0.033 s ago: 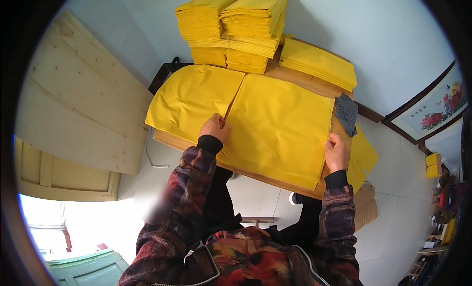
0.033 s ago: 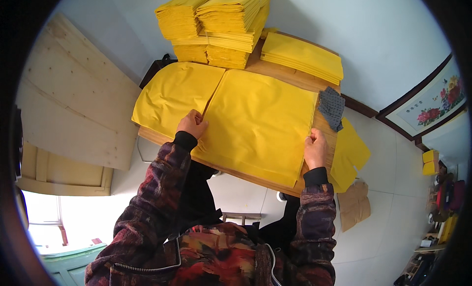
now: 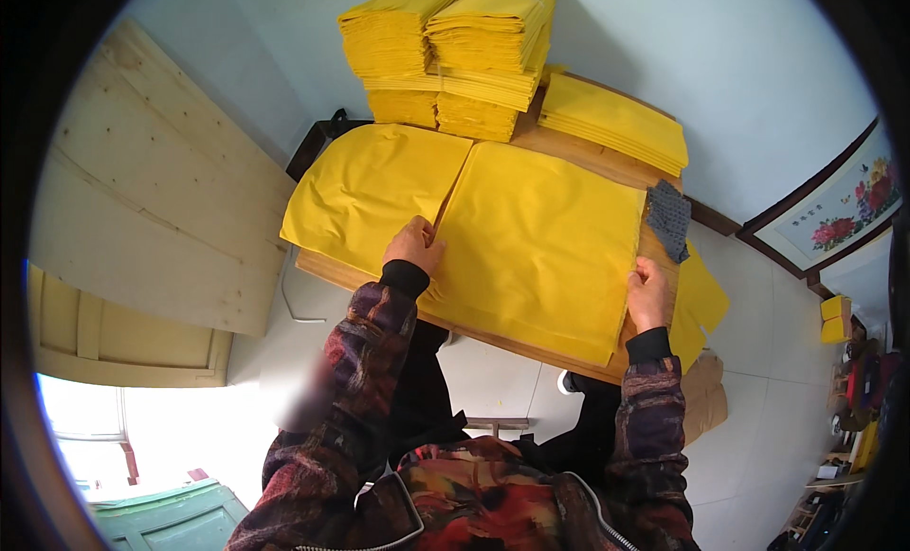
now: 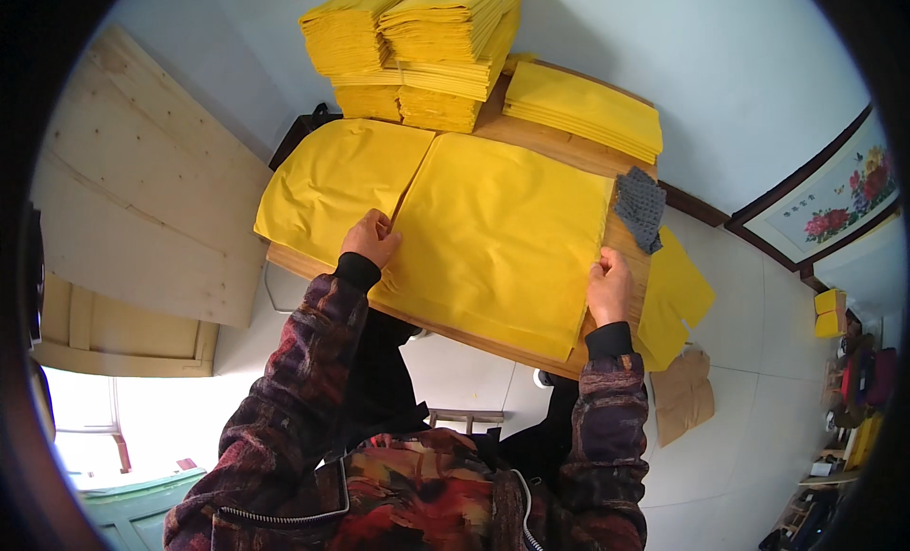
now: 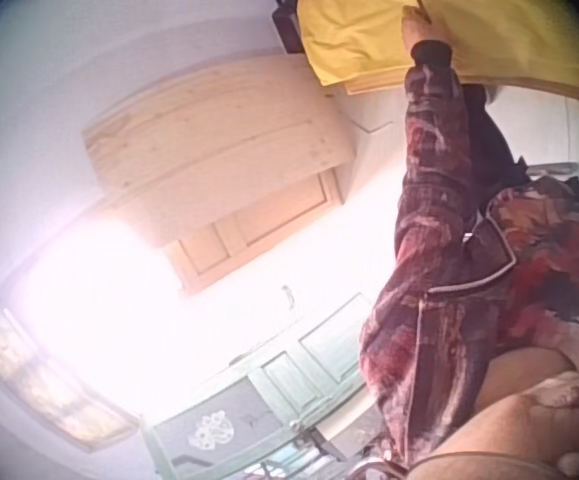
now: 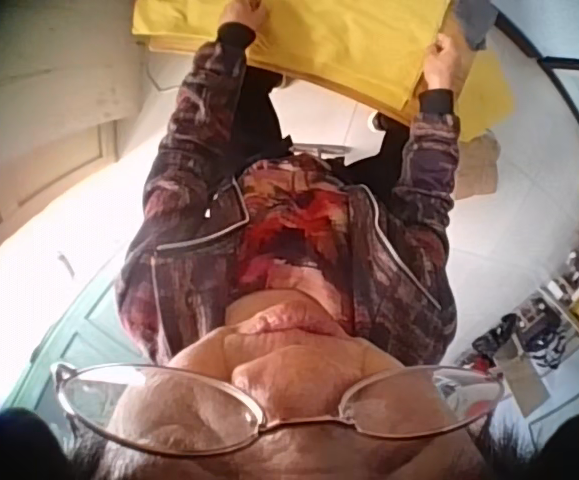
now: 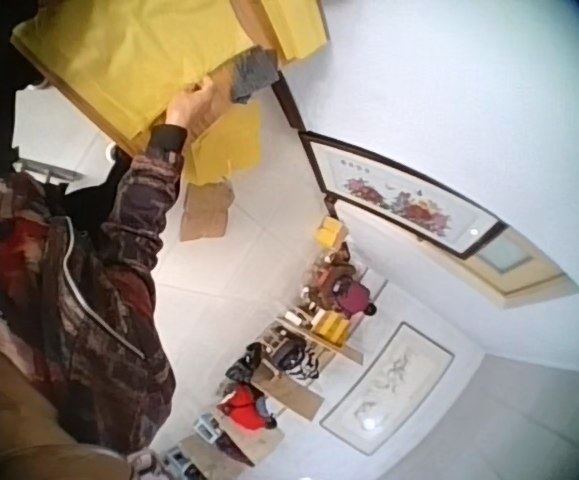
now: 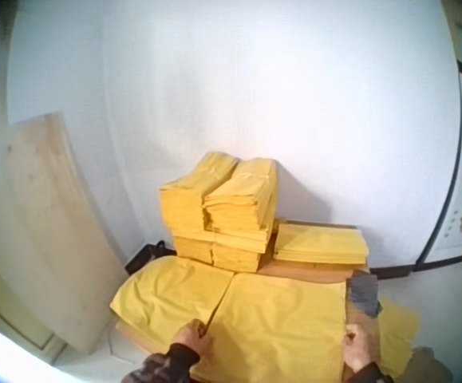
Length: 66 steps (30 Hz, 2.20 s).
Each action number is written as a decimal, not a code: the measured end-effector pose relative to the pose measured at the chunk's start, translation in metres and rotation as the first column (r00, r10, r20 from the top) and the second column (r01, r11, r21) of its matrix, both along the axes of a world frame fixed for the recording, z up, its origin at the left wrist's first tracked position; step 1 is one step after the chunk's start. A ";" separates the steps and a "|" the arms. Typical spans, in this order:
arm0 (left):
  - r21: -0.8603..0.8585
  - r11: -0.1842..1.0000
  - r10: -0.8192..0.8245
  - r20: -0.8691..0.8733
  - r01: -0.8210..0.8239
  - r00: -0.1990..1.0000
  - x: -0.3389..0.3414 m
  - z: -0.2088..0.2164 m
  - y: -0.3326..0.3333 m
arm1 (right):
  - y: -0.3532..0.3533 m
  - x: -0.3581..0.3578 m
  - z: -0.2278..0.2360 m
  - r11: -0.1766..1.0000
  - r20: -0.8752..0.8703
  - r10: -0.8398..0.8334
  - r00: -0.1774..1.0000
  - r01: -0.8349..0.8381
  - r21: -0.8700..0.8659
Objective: The person folds yellow padded envelopes on a wooden table. They repeatedly fold the envelopes in half and then fold the bottom edge up, smoothing the creases, and stack the finished envelopes on the table.
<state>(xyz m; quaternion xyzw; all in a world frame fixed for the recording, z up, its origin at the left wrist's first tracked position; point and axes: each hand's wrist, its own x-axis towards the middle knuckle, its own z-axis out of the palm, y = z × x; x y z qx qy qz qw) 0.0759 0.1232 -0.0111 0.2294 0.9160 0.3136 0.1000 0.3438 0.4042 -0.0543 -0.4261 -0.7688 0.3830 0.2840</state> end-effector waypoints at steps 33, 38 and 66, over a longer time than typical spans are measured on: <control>0.075 0.997 0.008 -0.086 -0.002 0.996 -0.015 -0.030 0.000 | -0.012 -0.005 0.016 0.996 0.041 0.009 0.999 -0.012 0.089; 0.071 0.997 0.000 -0.127 0.009 0.992 -0.018 -0.034 0.000 | -0.012 -0.005 0.017 0.996 0.066 0.009 0.998 -0.015 0.089; 0.057 0.998 0.046 -0.131 -0.039 0.990 -0.014 -0.033 0.003 | -0.052 0.004 0.059 0.804 0.206 0.202 0.957 -0.283 0.524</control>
